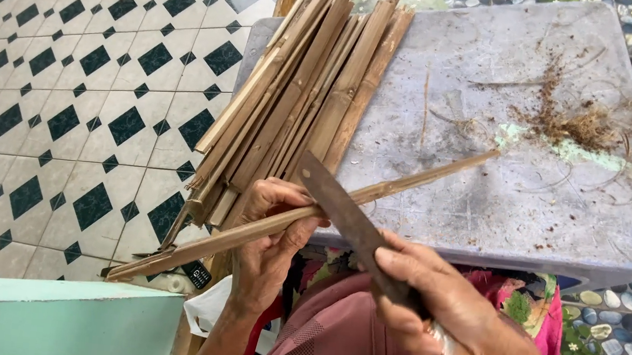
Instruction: The person sits on a stool and uses a large knife to shave and smooth the surface of a bamboo stick. They hold the stick with the left hand and repeatedly scrape the knife along its length, removing thin shavings. The person rotates the stick to work on different sides and continues the process for the duration of the clip.
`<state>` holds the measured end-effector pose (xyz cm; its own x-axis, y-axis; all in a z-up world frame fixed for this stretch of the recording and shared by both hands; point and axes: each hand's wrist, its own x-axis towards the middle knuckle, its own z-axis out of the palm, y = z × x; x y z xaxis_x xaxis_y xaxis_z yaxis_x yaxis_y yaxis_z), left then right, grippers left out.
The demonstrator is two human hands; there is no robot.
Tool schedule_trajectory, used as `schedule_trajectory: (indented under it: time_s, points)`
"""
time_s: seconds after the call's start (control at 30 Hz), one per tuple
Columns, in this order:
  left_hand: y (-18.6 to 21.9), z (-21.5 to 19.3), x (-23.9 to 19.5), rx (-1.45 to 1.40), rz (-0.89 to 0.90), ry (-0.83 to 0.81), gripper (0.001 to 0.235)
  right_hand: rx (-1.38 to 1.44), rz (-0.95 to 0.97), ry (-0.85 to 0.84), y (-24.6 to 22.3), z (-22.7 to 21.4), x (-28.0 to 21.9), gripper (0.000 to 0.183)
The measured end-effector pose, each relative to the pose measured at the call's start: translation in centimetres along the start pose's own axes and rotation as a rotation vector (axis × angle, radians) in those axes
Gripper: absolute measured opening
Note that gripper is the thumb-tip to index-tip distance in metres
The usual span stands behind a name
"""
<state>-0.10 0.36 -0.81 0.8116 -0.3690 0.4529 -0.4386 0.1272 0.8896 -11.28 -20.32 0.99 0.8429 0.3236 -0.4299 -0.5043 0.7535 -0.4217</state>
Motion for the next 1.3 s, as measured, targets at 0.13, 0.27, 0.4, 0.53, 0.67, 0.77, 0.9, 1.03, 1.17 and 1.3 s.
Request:
schedule_trajectory:
  time_s: [0.13, 0.27, 0.4, 0.53, 0.67, 0.77, 0.9, 1.03, 1.17, 1.3]
  points:
    - [2.4, 0.8, 0.5, -0.067, -0.011, -0.032, 0.015, -0.024, -0.162, -0.075, -1.2, -3.3, 1.6, 0.060]
    - [0.9, 0.6, 0.2, -0.166, 0.009, -0.064, 0.014, 0.083, -0.191, -0.120, -0.4, -0.6, 0.4, 0.034]
    - [1.5, 0.3, 0.4, 0.012, 0.028, -0.053, 0.015, 0.016, -0.118, -0.038, -1.1, -2.4, 1.4, 0.063]
    - [1.5, 0.4, 0.5, -0.056, 0.044, -0.080, 0.011, 0.036, -0.154, -0.057, -1.0, -2.5, 1.0, 0.022]
    - [3.1, 0.6, 0.9, 0.010, 0.036, -0.093, 0.011, 0.173, -0.096, -0.191, -1.0, -2.1, 0.8, 0.037]
    - [3.3, 0.6, 1.1, -0.021, 0.014, -0.092, 0.013, -0.040, -0.202, -0.026, -2.6, -5.2, 1.8, 0.038]
    - [3.3, 0.8, 1.3, -0.012, 0.008, -0.101, 0.010, 0.095, -0.102, -0.079, -2.8, -5.8, 1.4, 0.022]
    - [1.8, 0.2, 0.9, -0.060, 0.027, -0.131, 0.011, 0.058, -0.189, -0.192, -3.7, -7.3, 2.0, 0.049]
    - [3.9, 1.1, 1.3, -0.016, -0.005, -0.119, 0.010, 0.050, -0.218, -0.069, -6.1, -14.2, 4.0, 0.026]
    - [3.9, 1.5, 1.0, -0.011, -0.078, -0.108, 0.012, 0.117, -0.314, 0.012, -7.6, -18.6, 5.1, 0.013]
